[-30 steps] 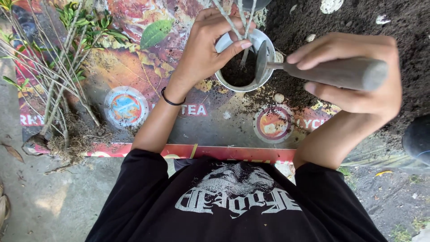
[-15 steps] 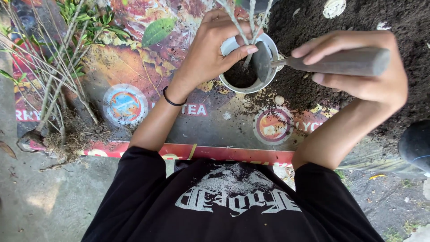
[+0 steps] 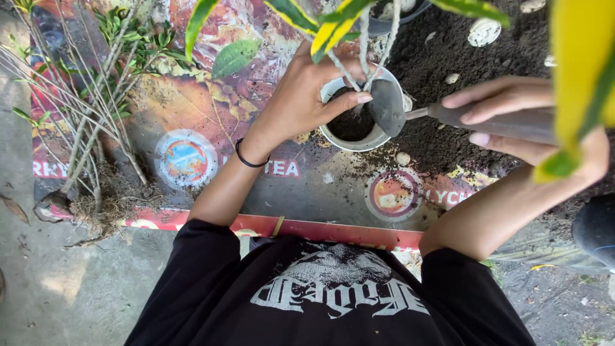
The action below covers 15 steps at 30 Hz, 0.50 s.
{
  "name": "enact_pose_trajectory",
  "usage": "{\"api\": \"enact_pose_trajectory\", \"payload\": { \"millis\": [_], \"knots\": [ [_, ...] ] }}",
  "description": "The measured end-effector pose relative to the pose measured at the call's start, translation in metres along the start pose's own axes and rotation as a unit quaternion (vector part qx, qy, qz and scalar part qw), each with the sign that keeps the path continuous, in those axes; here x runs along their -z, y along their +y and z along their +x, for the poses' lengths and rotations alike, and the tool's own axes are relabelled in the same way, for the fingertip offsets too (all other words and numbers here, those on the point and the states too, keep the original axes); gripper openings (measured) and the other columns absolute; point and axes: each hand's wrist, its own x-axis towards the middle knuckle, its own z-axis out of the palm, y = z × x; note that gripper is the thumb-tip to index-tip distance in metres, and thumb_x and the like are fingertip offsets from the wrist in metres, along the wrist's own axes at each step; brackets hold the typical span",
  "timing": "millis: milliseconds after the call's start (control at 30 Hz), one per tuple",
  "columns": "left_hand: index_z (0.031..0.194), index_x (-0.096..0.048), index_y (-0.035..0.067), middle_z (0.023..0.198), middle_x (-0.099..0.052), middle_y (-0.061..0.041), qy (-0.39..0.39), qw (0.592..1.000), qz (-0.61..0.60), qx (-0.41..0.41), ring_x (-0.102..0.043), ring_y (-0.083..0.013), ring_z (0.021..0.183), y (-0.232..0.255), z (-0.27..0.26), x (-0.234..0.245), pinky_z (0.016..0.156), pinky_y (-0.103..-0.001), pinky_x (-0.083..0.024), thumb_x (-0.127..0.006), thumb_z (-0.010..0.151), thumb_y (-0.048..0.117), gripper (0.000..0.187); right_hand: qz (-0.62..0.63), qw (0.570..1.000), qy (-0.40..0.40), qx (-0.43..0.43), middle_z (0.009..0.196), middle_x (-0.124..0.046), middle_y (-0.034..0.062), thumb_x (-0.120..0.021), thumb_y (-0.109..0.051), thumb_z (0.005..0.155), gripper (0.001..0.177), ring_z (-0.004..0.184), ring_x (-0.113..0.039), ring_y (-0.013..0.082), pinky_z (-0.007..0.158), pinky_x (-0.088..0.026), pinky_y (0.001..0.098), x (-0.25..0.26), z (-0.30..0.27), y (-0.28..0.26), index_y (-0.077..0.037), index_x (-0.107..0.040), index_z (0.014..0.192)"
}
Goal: Planting a small sapling into a white plastic cup with soil and decorative stones.
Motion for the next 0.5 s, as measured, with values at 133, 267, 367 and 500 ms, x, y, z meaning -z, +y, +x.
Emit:
{"api": "enact_pose_trajectory", "payload": {
  "millis": [133,267,367,500],
  "knots": [
    [0.123,-0.071,0.013,0.120,-0.073,-0.014,-0.031,0.998,-0.046,0.033,-0.067,-0.0332,0.115,-0.001,-0.001,0.001,0.102,-0.046,-0.050,-0.085,0.090,0.025,0.037,-0.031,0.998,0.009,-0.050,0.112,-0.073,0.0157,-0.077,-0.008,0.081,0.024,0.096,-0.075,0.0250,0.080,-0.065,0.0364,0.004,-0.020,0.012,-0.003,-0.070,0.104],
    [0.128,-0.068,0.011,0.113,-0.076,-0.009,-0.066,0.990,-0.104,0.069,-0.075,-0.0258,0.108,-0.001,-0.003,0.003,0.095,-0.039,-0.057,-0.082,0.096,0.020,0.036,-0.051,0.995,0.010,-0.083,0.104,-0.076,0.0126,-0.081,-0.010,0.079,0.028,0.087,-0.077,0.0210,0.073,-0.065,0.0339,0.002,-0.022,0.021,-0.001,-0.071,0.103],
    [0.126,-0.069,0.008,0.111,-0.076,-0.011,-0.058,0.992,-0.107,0.038,-0.075,-0.0261,0.106,-0.001,0.000,0.005,0.094,-0.038,-0.058,-0.082,0.097,0.016,0.034,-0.023,0.998,0.025,-0.058,0.103,-0.074,0.0138,-0.078,-0.009,0.080,0.027,0.085,-0.076,0.0209,0.075,-0.064,0.0345,-0.001,-0.002,0.010,-0.001,-0.069,0.104],
    [0.121,-0.070,0.006,0.108,-0.077,-0.012,-0.046,0.995,-0.086,0.003,-0.076,-0.0279,0.103,-0.002,0.002,0.007,0.093,-0.039,-0.058,-0.084,0.096,0.016,0.030,-0.060,0.996,0.035,0.059,0.104,-0.071,0.0208,-0.073,-0.006,0.084,0.023,0.088,-0.075,0.0268,0.075,-0.063,0.0367,-0.006,0.008,-0.010,0.002,-0.067,0.105]
  ]
}}
